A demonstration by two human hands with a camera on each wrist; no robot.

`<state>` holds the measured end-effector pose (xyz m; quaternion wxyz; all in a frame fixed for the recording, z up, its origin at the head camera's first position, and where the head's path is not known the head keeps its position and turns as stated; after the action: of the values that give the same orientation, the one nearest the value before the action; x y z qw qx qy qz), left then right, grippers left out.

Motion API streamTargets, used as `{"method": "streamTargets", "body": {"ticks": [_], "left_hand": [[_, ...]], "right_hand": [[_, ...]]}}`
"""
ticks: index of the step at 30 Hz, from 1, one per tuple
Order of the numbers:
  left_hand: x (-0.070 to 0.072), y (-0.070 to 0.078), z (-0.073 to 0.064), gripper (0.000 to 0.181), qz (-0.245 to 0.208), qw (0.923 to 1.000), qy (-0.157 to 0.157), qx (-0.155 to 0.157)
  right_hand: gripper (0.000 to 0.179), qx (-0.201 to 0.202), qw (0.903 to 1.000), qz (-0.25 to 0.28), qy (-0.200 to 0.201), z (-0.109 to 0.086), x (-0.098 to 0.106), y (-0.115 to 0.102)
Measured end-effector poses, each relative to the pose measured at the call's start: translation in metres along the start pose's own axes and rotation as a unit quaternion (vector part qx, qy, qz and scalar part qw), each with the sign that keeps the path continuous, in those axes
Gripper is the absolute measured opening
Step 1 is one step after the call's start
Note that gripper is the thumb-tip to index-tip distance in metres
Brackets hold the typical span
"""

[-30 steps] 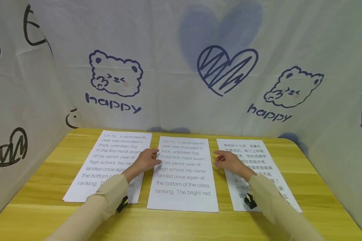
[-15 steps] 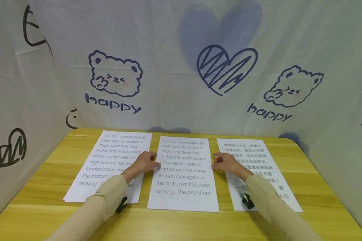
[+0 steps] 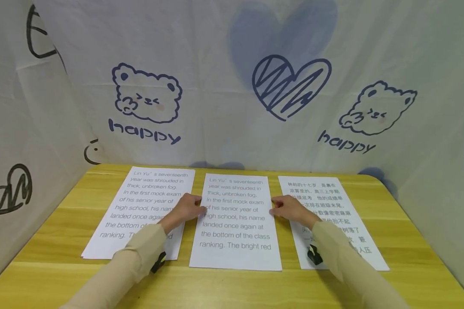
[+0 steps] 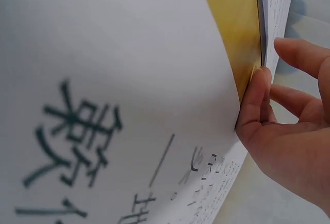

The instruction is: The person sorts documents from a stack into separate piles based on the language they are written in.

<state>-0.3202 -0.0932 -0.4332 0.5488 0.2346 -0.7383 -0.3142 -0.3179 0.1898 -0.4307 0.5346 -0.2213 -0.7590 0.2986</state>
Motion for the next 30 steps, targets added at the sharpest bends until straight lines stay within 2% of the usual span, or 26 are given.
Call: {"method": "streamTargets", "body": {"ticks": [5, 9, 17, 21, 26, 30], "left_hand": [[0.000, 0.002, 0.000, 0.030, 0.004, 1.0000, 0.005, -0.004], [-0.001, 0.003, 0.000, 0.030, 0.016, 0.9998, 0.009, -0.008], [-0.001, 0.002, 0.001, 0.010, 0.020, 0.9996, 0.019, -0.010], [0.001, 0.008, 0.001, 0.012, 0.024, 0.9993, 0.022, -0.019], [0.004, 0.016, 0.003, 0.047, 0.031, 0.9991, 0.026, -0.015], [0.002, 0.018, 0.005, 0.053, 0.013, 0.9996, 0.024, 0.004]], "right_hand": [[0.052, -0.006, 0.9999, -0.012, 0.002, 0.002, 0.000, -0.001], [0.053, -0.010, 0.9999, -0.009, 0.002, 0.003, -0.001, -0.001], [0.055, 0.002, 1.0000, -0.006, 0.008, 0.002, -0.002, -0.007], [0.058, -0.003, 0.9999, -0.004, 0.011, 0.001, -0.001, -0.007], [0.057, 0.003, 0.9996, 0.010, 0.025, 0.002, 0.001, -0.010], [0.054, 0.011, 0.9982, 0.025, 0.054, 0.003, 0.004, -0.014]]}}
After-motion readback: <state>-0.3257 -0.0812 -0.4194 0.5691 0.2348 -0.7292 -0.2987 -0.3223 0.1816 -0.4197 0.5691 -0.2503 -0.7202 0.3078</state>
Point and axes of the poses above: each hand's wrist, its own z-axis towards the middle knuckle, its own x-axis out of the back of the hand, y = z × x, the point moved 9 cm from there along z, towards the middle knuckle, and after that the axes turned 2 degrees about z, right-handed, at the moved point
